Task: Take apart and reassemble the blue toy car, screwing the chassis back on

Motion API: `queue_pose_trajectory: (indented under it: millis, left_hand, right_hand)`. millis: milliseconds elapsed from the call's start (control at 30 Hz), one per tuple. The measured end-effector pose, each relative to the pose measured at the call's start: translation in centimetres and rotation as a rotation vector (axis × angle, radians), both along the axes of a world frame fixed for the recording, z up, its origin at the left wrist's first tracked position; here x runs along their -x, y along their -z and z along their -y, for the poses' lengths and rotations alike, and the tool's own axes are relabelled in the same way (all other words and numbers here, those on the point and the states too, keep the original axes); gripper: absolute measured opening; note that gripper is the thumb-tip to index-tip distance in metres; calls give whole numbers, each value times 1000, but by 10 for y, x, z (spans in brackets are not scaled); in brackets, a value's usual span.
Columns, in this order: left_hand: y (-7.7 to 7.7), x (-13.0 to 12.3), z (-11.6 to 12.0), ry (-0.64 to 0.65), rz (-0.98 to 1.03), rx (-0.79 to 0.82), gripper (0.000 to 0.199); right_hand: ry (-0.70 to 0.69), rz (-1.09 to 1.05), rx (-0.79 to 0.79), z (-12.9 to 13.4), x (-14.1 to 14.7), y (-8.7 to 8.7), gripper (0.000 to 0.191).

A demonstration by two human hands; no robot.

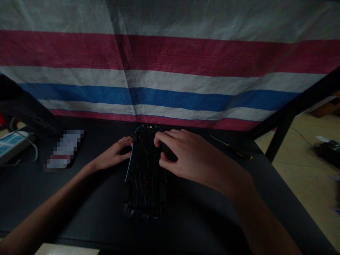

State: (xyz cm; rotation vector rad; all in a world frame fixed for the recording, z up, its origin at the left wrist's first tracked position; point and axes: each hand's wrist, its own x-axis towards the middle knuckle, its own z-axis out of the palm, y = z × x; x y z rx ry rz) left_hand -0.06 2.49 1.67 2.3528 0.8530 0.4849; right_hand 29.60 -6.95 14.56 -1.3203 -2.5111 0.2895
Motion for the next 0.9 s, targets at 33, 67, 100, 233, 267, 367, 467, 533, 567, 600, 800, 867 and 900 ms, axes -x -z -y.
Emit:
queue_pose_trajectory:
  millis: [33, 67, 100, 233, 267, 367, 467, 533, 567, 600, 800, 867, 900]
  left_hand:
    - [1, 0, 0, 1, -1, -1, 27]
    - [1, 0, -1, 2, -1, -1, 26]
    - [1, 0, -1, 3, 2, 0, 26]
    - [0, -2, -1, -5, 10, 11, 23]
    - [-1, -2, 0, -7, 9, 18, 22]
    - [-4, -3, 1, -15, 11, 31, 23]
    - [-6, -3, 3, -18, 19, 27, 24]
    - [-7, -4, 3, -15, 14, 25, 24]
    - [-8, -4, 3, -15, 11, 24, 25]
    - [-9, -4, 3, -16, 10, 21, 25]
    - [-12, -4, 3, -11, -2, 15, 24]
    - [-11, -4, 3, -10, -4, 16, 23]
    - [-11, -4, 3, -10, -3, 17, 23]
  right_hand:
    - [24, 25, 10, 0, 0, -1, 16]
    - [49, 49, 19, 0, 1, -2, 13]
    - [68, 66, 27, 0, 1, -2, 14]
    - [56, 37, 24, 1, 1, -1, 19]
    - [48, 21, 16, 2, 2, -1, 23]
    - [56, 3, -12, 4, 3, -1, 26]
    - [116, 53, -5, 3, 3, 0, 18]
    - [132, 77, 14, 2, 3, 0, 18]
    - [122, 69, 18, 2, 3, 1, 18]
    - [104, 49, 17, 2, 3, 1, 19]
    - [62, 0, -12, 7, 7, -5, 23]
    - [100, 50, 12, 6, 7, -5, 20]
    - [119, 77, 18, 4, 7, -4, 22]
